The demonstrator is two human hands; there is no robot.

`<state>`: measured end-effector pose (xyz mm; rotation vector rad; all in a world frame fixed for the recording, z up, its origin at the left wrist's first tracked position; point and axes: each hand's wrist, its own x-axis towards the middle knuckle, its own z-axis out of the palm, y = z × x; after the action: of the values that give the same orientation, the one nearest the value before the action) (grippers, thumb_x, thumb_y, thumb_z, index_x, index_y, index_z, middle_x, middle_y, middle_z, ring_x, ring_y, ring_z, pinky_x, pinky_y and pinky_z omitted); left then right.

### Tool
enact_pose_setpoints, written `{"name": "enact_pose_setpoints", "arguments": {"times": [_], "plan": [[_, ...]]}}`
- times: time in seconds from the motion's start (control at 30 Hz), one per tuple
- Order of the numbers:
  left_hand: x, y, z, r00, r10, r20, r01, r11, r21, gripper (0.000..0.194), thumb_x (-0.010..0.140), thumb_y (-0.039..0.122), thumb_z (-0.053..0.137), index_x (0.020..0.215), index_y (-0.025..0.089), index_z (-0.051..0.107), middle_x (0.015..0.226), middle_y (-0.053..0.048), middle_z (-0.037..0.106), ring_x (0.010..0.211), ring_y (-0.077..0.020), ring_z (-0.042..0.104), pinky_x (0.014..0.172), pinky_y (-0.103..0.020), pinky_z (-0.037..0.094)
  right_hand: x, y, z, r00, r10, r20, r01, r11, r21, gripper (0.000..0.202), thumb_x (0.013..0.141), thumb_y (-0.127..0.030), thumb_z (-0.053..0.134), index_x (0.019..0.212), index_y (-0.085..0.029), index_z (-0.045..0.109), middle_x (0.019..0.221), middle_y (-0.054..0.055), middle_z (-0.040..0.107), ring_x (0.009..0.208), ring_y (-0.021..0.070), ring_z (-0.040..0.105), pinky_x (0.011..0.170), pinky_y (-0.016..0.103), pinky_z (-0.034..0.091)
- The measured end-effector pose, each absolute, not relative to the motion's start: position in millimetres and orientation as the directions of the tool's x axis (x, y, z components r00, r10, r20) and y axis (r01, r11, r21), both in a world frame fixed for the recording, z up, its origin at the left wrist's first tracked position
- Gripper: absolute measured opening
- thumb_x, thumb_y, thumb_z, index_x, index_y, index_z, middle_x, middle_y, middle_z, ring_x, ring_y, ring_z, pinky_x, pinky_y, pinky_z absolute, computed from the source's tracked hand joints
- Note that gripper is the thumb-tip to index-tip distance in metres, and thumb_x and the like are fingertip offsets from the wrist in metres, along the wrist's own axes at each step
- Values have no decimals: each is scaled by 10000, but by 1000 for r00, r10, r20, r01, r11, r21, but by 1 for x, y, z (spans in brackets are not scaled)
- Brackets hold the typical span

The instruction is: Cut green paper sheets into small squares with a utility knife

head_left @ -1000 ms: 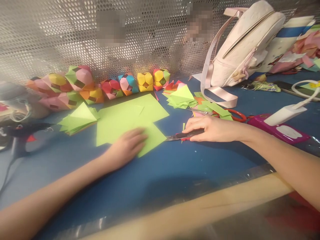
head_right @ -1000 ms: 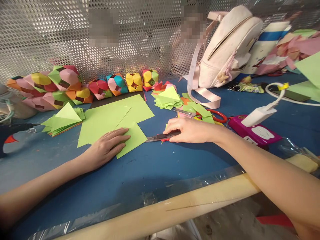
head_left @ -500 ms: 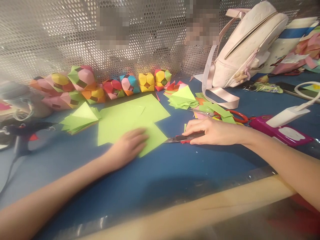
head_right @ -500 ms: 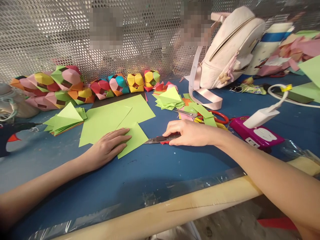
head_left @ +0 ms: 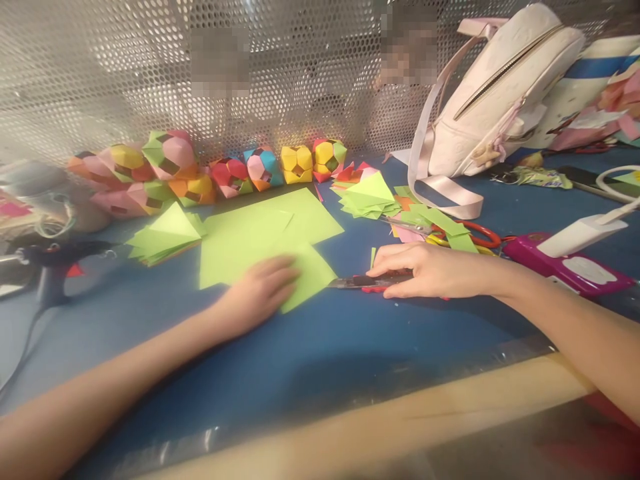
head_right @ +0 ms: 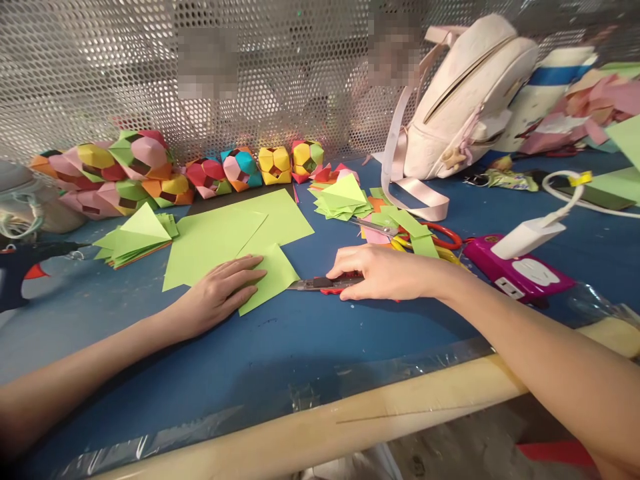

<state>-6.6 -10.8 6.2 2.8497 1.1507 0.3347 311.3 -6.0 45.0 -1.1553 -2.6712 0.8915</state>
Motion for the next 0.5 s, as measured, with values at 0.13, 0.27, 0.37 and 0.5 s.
{"name": "enact_pose_setpoints", "arguments": {"times": [0.13, 0.27, 0.37, 0.5], "plan": [[-7, -11, 7, 695, 699, 169, 687, -715, 133, 405, 994, 313, 317, 1204, 146, 621, 1376, -147, 544, 1292, -262, 492, 1075, -447, 428, 311, -8, 49, -717, 682, -143, 628, 545, -555, 361, 856, -441, 528, 1088, -232, 709, 1009, 61, 628, 886, 208, 575, 801, 344, 443], [-7, -11, 6, 694, 697, 179, 684, -716, 141, 390, 990, 308, 327, 1195, 160, 624, 1368, -143, 550, 1285, -261, 497, 1067, -452, 434, 309, -11, 48, -729, 675, -108, 604, 562, -565, 384, 860, -414, 519, 1161, -248, 690, 975, 60, 634, 889, 210, 582, 810, 351, 447], [-7, -11, 6, 699, 692, 179, 679, -721, 134, 392, 991, 306, 324, 1195, 157, 624, 1359, -144, 556, 1287, -259, 496, 1064, -449, 436, 306, -13, 47, -725, 682, -94, 600, 559, -573, 395, 857, -404, 516, 1173, -238, 685, 990, 65, 634, 906, 213, 592, 824, 353, 448], [-6, -11, 8, 699, 696, 161, 686, -717, 124, 414, 995, 308, 308, 1202, 135, 621, 1375, -155, 541, 1293, -264, 489, 1071, -446, 428, 305, -14, 47, -718, 687, -109, 614, 553, -563, 358, 849, -388, 531, 1121, -234, 705, 1003, 63, 633, 918, 212, 597, 844, 352, 445]]}}
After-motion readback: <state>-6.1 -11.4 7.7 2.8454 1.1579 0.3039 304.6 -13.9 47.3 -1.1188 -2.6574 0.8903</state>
